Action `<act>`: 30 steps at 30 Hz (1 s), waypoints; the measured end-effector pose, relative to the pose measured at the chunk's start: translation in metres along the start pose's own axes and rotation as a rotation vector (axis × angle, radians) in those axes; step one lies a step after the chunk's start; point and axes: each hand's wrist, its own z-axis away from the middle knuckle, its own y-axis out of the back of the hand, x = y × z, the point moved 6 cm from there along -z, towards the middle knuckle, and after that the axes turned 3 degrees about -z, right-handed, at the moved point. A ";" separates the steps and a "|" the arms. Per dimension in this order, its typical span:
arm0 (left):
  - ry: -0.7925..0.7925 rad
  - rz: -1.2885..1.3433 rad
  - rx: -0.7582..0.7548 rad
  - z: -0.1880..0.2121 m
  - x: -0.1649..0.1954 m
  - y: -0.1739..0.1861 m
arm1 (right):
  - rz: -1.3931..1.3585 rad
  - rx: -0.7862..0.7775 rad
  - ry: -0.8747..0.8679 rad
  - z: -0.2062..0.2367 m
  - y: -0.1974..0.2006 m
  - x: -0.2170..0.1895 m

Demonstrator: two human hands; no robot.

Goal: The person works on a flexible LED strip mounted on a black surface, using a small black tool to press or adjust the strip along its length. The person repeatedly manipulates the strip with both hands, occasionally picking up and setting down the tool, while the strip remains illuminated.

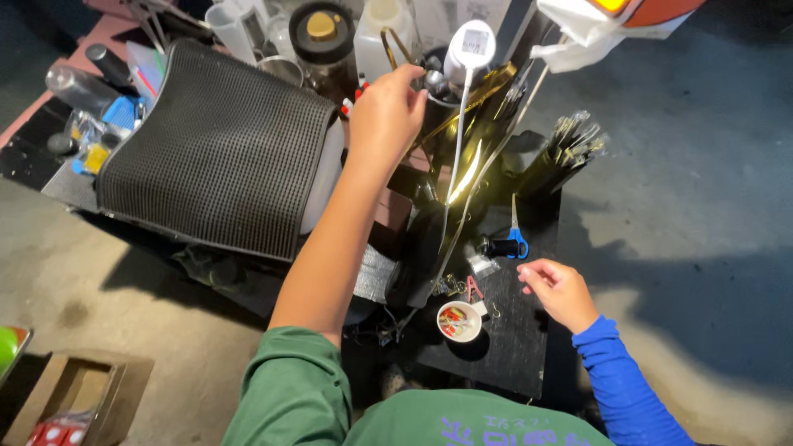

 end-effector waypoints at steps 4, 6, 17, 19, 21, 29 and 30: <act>-0.059 -0.088 -0.021 -0.015 -0.002 -0.022 | 0.116 0.022 -0.018 0.016 -0.005 -0.016; -0.045 -0.087 -0.046 -0.017 -0.003 -0.026 | 0.204 0.001 0.000 0.025 -0.009 -0.025; 0.189 0.093 0.015 0.050 0.009 0.019 | 0.265 -0.153 -0.008 0.048 -0.021 -0.039; 0.243 0.182 -0.013 0.076 0.013 0.018 | 0.274 -0.176 0.014 0.048 -0.023 -0.040; 0.273 0.244 -0.052 0.102 0.020 0.012 | 0.267 -0.189 0.038 0.047 -0.024 -0.041; 0.288 0.168 -0.108 0.166 0.038 -0.010 | -0.174 -0.264 0.057 -0.003 -0.028 -0.020; 0.271 0.132 -0.102 0.171 0.042 -0.011 | -0.248 -0.262 0.063 -0.017 -0.028 -0.014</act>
